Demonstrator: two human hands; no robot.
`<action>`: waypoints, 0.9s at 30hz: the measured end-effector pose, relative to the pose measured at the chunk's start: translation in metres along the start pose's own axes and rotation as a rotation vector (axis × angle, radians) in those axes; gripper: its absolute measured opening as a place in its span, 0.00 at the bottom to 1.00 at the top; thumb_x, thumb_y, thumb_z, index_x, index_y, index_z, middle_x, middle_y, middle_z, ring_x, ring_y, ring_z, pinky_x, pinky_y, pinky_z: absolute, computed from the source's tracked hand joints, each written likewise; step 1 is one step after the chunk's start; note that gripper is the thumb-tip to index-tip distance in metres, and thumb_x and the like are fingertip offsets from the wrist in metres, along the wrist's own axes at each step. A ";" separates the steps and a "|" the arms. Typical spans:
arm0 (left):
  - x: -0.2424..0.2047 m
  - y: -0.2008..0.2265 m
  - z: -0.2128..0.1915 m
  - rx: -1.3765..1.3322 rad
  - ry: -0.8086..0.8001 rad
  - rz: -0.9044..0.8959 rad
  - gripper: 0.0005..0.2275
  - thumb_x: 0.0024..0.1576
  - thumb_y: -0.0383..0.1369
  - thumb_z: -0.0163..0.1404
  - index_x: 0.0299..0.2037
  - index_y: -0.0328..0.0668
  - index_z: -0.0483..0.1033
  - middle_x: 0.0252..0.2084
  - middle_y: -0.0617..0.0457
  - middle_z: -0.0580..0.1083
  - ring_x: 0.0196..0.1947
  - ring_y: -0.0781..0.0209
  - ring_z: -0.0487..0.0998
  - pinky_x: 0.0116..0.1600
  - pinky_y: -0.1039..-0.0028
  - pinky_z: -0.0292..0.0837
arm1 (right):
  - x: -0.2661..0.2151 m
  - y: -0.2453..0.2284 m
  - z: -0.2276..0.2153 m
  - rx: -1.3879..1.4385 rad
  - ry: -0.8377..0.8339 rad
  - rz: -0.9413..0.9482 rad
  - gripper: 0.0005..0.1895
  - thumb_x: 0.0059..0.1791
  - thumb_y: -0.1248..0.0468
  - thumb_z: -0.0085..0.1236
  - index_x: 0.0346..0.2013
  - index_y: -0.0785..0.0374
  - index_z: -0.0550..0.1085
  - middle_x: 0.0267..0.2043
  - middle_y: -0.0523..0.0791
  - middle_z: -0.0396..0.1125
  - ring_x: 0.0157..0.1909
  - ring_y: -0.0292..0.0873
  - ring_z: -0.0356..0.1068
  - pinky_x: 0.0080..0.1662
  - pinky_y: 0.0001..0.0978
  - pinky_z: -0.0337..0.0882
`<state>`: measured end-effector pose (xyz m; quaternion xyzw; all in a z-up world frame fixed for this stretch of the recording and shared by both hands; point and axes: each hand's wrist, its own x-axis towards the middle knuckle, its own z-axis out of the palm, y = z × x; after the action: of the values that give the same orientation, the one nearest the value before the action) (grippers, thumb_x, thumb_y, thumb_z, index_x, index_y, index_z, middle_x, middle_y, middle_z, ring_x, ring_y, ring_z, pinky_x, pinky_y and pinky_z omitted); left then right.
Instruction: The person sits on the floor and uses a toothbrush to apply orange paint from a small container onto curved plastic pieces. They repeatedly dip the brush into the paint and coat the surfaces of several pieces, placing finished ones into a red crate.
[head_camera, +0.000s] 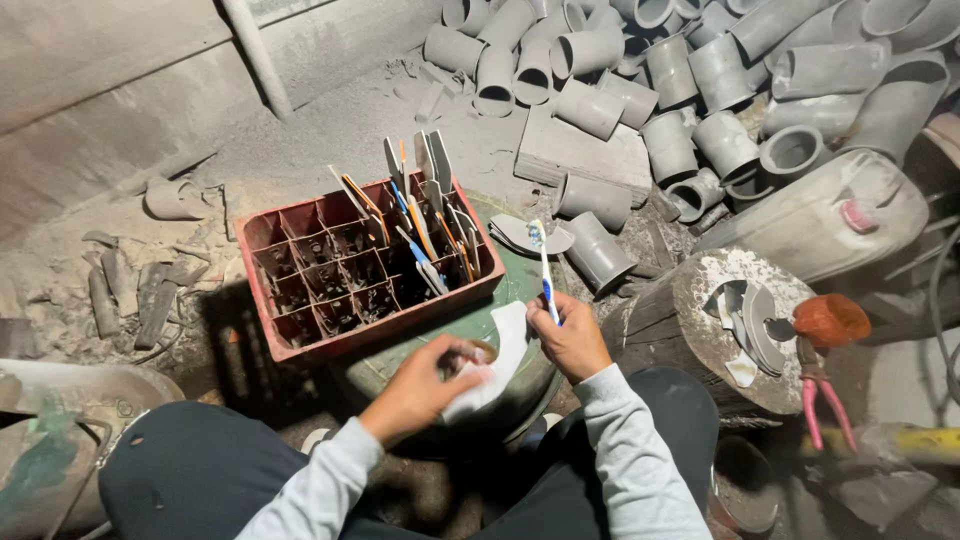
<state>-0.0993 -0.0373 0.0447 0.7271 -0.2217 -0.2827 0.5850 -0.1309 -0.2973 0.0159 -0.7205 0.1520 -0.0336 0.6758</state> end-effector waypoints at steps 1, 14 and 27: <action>-0.007 -0.002 -0.006 -0.367 -0.067 -0.179 0.22 0.57 0.41 0.55 0.57 0.34 0.74 0.49 0.41 0.76 0.44 0.52 0.77 0.45 0.64 0.77 | -0.005 -0.003 0.004 0.084 -0.026 0.076 0.08 0.51 0.62 0.59 0.34 0.65 0.75 0.22 0.36 0.64 0.19 0.29 0.56 0.23 0.24 0.53; -0.030 -0.031 -0.017 -1.188 -0.399 -0.246 0.20 0.66 0.36 0.43 0.66 0.34 0.62 0.55 0.39 0.74 0.51 0.42 0.81 0.42 0.62 0.84 | -0.014 -0.005 0.038 0.024 -0.090 0.010 0.07 0.53 0.64 0.57 0.39 0.65 0.78 0.23 0.35 0.64 0.21 0.26 0.56 0.24 0.22 0.53; -0.015 -0.032 -0.054 -1.016 -0.026 -0.115 0.09 0.67 0.34 0.44 0.52 0.39 0.71 0.50 0.38 0.77 0.46 0.53 0.81 0.38 0.72 0.79 | -0.025 0.050 0.003 -0.900 -0.008 -0.049 0.16 0.54 0.61 0.52 0.55 0.61 0.64 0.36 0.56 0.72 0.40 0.64 0.72 0.42 0.54 0.69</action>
<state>-0.0747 0.0185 0.0242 0.3583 -0.0231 -0.3954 0.8454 -0.1623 -0.2902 -0.0293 -0.9461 0.1316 0.0228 0.2950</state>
